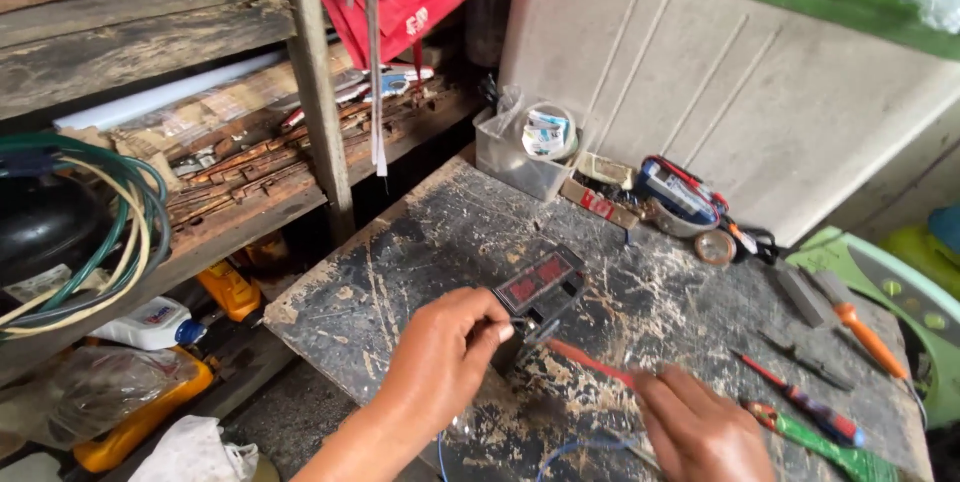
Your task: Disassembling a small electronic component using a screwdriver and pliers on a workbench
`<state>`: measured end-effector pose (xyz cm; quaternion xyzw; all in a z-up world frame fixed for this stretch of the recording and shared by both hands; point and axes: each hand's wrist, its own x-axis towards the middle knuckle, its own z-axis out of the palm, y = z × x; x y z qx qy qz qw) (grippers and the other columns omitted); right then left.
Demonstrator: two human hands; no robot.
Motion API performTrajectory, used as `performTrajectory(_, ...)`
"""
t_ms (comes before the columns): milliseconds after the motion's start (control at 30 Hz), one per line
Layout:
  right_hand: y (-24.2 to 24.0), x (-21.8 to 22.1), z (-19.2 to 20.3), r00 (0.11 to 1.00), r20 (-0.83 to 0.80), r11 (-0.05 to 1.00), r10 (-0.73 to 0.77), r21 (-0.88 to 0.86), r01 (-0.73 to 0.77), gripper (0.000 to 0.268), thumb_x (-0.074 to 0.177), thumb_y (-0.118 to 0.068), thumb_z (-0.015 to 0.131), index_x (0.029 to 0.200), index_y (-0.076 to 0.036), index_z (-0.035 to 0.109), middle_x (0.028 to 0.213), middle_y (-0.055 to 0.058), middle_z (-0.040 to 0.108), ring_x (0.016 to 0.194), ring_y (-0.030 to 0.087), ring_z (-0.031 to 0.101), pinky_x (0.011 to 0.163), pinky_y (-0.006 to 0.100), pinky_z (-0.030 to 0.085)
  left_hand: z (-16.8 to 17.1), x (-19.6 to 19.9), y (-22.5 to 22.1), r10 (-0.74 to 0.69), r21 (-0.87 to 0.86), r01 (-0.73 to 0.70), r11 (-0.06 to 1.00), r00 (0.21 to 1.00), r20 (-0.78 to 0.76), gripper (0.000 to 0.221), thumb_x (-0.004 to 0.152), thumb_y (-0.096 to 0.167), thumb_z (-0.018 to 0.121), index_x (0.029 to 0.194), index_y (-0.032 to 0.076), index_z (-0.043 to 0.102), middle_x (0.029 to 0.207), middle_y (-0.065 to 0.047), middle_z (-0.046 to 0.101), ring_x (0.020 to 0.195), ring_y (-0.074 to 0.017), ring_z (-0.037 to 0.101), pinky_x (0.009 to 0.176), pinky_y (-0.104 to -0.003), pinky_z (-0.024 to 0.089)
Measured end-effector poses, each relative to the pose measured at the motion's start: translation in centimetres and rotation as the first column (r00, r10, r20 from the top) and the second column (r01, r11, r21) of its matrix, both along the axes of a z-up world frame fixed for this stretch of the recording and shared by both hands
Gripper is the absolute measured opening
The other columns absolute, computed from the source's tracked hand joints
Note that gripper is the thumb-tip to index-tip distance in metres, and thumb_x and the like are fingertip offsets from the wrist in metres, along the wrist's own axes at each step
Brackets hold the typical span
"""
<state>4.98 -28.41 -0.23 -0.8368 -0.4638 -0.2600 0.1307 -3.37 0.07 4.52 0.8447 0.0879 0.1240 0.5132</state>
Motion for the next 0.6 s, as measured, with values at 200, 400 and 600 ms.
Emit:
performTrajectory(200,1.2,-2.9,0.6,0.967,-0.196,0.955,-0.162,0.216,0.204,0.017,0.093,-0.023,0.063,0.105,-0.021,0.075,0.088,-0.004,0.071,0.07,0.016,0.068,0.064,0.026,0.051,-0.6,0.0,-0.2,-0.117,0.003,0.117,0.993,0.992,-0.035,0.011,0.101,0.017,0.068,0.09,0.015,0.067,0.087,-0.002,0.067,0.066,-0.0174,0.05,0.063,-0.037,0.04)
performTrajectory(400,1.9,-1.3,-3.4,0.953,-0.291,0.957,-0.089,0.239,0.162,0.02,0.094,-0.022,0.062,0.11,-0.017,0.072,0.084,0.0,0.07,0.061,0.018,0.063,0.058,0.034,0.05,0.3,-0.3,0.0,-0.037,-0.021,0.036,0.999,0.998,-0.051,0.013,0.1,0.015,0.068,0.087,0.015,0.07,0.087,0.0,0.072,0.073,-0.014,0.058,0.069,-0.031,0.048)
performTrajectory(600,2.6,-3.3,-0.9,0.909,-0.35,0.9,-0.226,0.282,0.333,0.024,0.092,-0.019,0.064,0.113,-0.021,0.076,0.086,0.0,0.073,0.07,0.018,0.068,0.069,0.029,0.05,-1.2,-0.3,-0.5,-0.106,0.003,0.106,0.994,0.991,0.087,0.016,0.1,0.014,0.069,0.085,0.013,0.064,0.079,-0.003,0.065,0.067,-0.0175,0.054,0.063,-0.035,0.039)
